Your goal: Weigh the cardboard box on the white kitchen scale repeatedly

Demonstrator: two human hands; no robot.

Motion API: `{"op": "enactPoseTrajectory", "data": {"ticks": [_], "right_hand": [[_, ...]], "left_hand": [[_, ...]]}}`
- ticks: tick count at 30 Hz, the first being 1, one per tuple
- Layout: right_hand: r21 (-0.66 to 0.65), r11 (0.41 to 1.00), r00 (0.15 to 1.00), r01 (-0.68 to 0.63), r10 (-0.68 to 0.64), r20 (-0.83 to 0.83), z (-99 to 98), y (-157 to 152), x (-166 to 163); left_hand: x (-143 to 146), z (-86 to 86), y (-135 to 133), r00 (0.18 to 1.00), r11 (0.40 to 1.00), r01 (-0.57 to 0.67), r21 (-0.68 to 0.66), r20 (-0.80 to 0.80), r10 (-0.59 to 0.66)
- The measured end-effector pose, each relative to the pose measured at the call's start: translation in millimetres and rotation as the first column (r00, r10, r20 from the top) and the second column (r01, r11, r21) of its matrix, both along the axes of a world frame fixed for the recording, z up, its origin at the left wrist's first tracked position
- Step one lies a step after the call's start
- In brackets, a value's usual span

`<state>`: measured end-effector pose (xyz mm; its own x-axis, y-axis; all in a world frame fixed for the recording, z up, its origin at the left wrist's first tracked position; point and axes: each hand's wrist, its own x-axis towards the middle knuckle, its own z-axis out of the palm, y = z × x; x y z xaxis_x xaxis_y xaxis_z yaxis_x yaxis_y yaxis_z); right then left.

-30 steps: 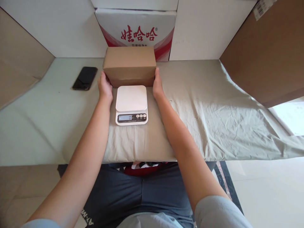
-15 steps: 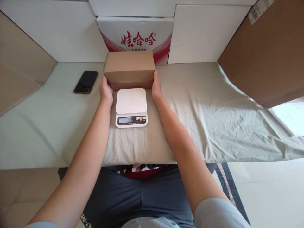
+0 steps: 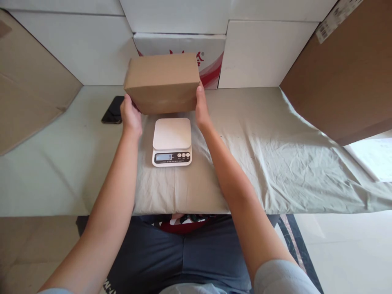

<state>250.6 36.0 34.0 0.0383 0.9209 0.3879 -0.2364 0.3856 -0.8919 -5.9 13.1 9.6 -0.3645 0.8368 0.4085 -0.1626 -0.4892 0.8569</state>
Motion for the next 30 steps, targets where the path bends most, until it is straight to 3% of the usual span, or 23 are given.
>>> {"op": "enactPoseTrajectory", "data": {"ticks": [3,6,9,12,17,30], "right_hand": [[0.072,0.997,0.994,-0.031,0.023,0.104,26.4,-29.7,5.2],[0.109,0.992,0.986,-0.064,0.046,0.163,35.0,-76.5,16.5],[0.095,0.99,0.983,-0.108,0.092,0.158,23.3,-120.3,26.6],[0.061,0.994,0.984,-0.091,0.08,0.157,8.0,-145.9,30.2],[0.053,0.994,0.981,-0.098,0.087,0.173,2.7,-158.4,26.5],[0.023,0.999,0.989,-0.041,0.038,0.144,0.1,-163.5,24.2]], "left_hand": [[-3.3,23.2,-34.6,0.999,0.999,0.023,0.024,-0.049,-0.022],[4.0,34.7,-84.1,0.997,0.997,0.045,0.067,-0.07,-0.04],[18.4,28.3,-127.8,0.997,0.998,-0.014,0.059,-0.076,0.018],[31.4,11.4,-151.4,0.992,0.992,-0.119,0.043,-0.033,0.121],[38.0,-5.0,-156.9,0.982,0.981,-0.19,0.04,-0.017,0.191],[39.9,-10.1,-155.9,0.99,0.989,-0.142,0.03,0.012,0.142]]}}
